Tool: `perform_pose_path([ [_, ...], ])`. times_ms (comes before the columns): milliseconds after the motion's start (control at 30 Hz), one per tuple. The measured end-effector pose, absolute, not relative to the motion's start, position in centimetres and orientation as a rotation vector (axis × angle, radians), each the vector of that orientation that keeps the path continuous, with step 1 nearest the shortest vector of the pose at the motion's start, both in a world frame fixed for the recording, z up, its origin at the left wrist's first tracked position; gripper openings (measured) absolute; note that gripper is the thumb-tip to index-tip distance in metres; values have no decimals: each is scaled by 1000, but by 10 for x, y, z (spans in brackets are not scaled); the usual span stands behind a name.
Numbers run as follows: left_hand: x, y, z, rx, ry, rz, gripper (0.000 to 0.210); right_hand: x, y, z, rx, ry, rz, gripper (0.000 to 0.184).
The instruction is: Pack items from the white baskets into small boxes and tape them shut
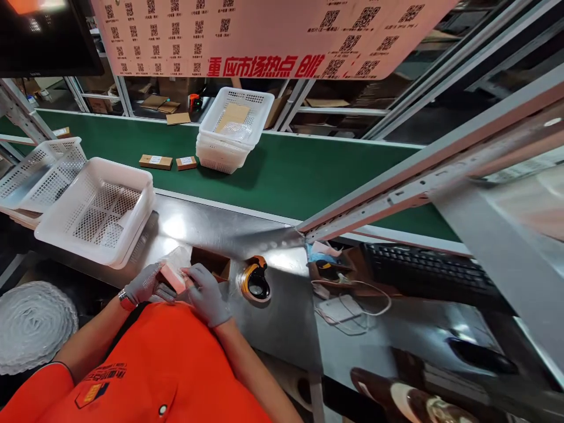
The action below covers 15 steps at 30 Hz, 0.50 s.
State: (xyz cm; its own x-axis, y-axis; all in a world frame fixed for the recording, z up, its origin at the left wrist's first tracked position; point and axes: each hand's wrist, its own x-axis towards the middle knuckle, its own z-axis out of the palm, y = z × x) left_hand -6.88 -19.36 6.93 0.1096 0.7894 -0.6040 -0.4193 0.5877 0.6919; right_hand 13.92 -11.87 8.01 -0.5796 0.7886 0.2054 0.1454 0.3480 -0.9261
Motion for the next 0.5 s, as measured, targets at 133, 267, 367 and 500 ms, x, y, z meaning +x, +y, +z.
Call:
perform_pose_path([
  [133, -69, -184, 97, 626, 1534, 755, 67, 145, -106, 77, -895, -1847, 1363, 27],
  [267, -77, -165, 131, 1109, 1824, 438, 52, 154, -85, 78, -1004, -1850, 1387, 28],
  [367, -81, -152, 152, 1440, 1903, 242, 47, 160, -72, 83, -1086, -1930, 1357, 31],
  [500, -81, -140, 166, 1322, 1755, 219, 40, 170, -61, 92, -1120, -2002, 1283, 33],
])
